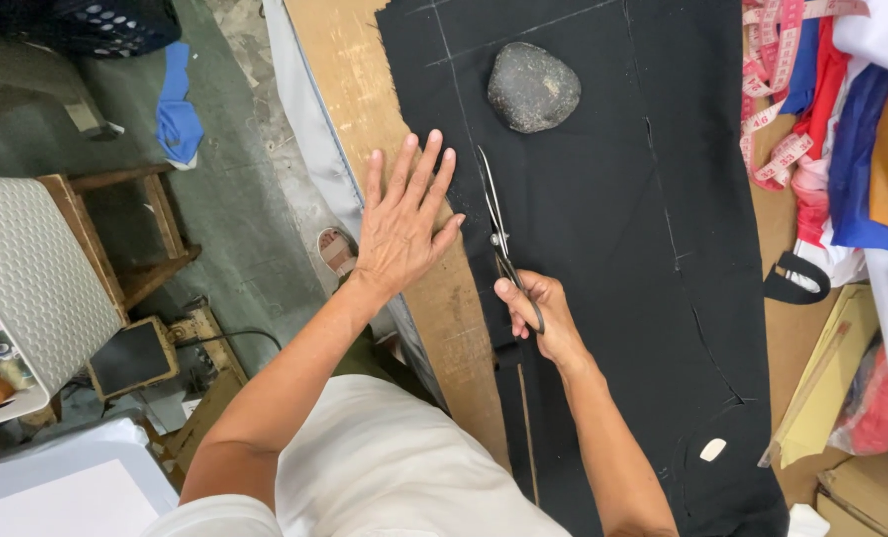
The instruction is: The person uses shears to cut a large piece of black fabric laid out on a wooden table. They follow chalk lines drawn on the material, using a stone to hold the fabric in place while cutting along the edges.
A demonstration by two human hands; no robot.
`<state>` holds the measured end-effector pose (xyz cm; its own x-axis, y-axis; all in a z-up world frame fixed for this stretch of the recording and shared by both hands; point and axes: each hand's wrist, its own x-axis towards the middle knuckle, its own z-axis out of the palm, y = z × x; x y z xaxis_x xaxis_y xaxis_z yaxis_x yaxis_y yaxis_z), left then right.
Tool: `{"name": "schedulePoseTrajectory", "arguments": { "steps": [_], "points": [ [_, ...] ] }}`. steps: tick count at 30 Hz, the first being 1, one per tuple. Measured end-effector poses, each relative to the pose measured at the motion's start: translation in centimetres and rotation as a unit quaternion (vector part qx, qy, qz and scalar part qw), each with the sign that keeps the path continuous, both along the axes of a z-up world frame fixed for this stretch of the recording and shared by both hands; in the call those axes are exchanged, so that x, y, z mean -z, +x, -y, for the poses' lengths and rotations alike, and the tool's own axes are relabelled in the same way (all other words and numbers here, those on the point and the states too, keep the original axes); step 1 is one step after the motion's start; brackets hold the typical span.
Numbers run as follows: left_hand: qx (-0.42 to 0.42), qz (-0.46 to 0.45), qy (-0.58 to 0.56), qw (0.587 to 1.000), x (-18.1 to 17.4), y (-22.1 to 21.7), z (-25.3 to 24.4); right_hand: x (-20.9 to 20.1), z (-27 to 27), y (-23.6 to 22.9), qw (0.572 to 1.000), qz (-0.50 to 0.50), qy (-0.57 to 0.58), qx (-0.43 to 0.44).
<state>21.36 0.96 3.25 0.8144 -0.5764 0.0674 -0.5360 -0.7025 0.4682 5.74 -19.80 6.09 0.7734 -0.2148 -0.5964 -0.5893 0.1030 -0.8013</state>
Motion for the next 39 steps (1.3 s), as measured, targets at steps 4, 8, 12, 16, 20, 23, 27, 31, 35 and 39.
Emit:
{"name": "schedulePoseTrajectory", "arguments": {
  "steps": [4,8,12,16,20,23,27,31,35,39],
  "points": [
    [0.001,0.003,0.006,1.000,-0.1,0.0,0.0,-0.3,-0.2,0.1,1.000,-0.005,-0.008,0.000],
    [0.004,-0.001,0.009,1.000,-0.3,-0.1,0.0,-0.9,-0.3,0.3,1.000,-0.010,-0.025,-0.011],
    [0.006,-0.003,0.002,1.000,-0.3,0.0,0.0,-0.2,0.0,0.6,1.000,0.000,-0.001,-0.005],
    [0.000,0.002,-0.001,1.000,-0.3,0.0,-0.1,-0.9,-0.4,2.6,1.000,0.010,0.028,0.011],
    [-0.002,-0.001,-0.010,1.000,-0.3,0.0,0.0,-0.5,-0.4,3.5,1.000,0.020,0.021,0.007],
    [-0.005,0.001,-0.008,1.000,-0.4,0.0,0.0,-0.5,-0.5,3.6,1.000,0.017,0.013,0.005],
    [-0.007,0.009,-0.004,1.000,-0.2,0.0,0.1,-1.6,-0.9,4.0,1.000,0.007,-0.022,-0.008],
    [-0.008,0.012,-0.008,1.000,-0.3,0.0,0.0,-1.1,-0.6,3.8,1.000,0.011,-0.011,-0.006],
    [-0.008,0.008,-0.014,1.000,-0.4,0.1,0.0,-1.0,-0.5,4.9,1.000,0.015,0.019,0.003],
    [-0.006,-0.001,-0.018,1.000,-0.6,0.1,0.0,-1.4,-0.5,6.2,1.000,0.017,0.018,-0.005]
  ]
}}
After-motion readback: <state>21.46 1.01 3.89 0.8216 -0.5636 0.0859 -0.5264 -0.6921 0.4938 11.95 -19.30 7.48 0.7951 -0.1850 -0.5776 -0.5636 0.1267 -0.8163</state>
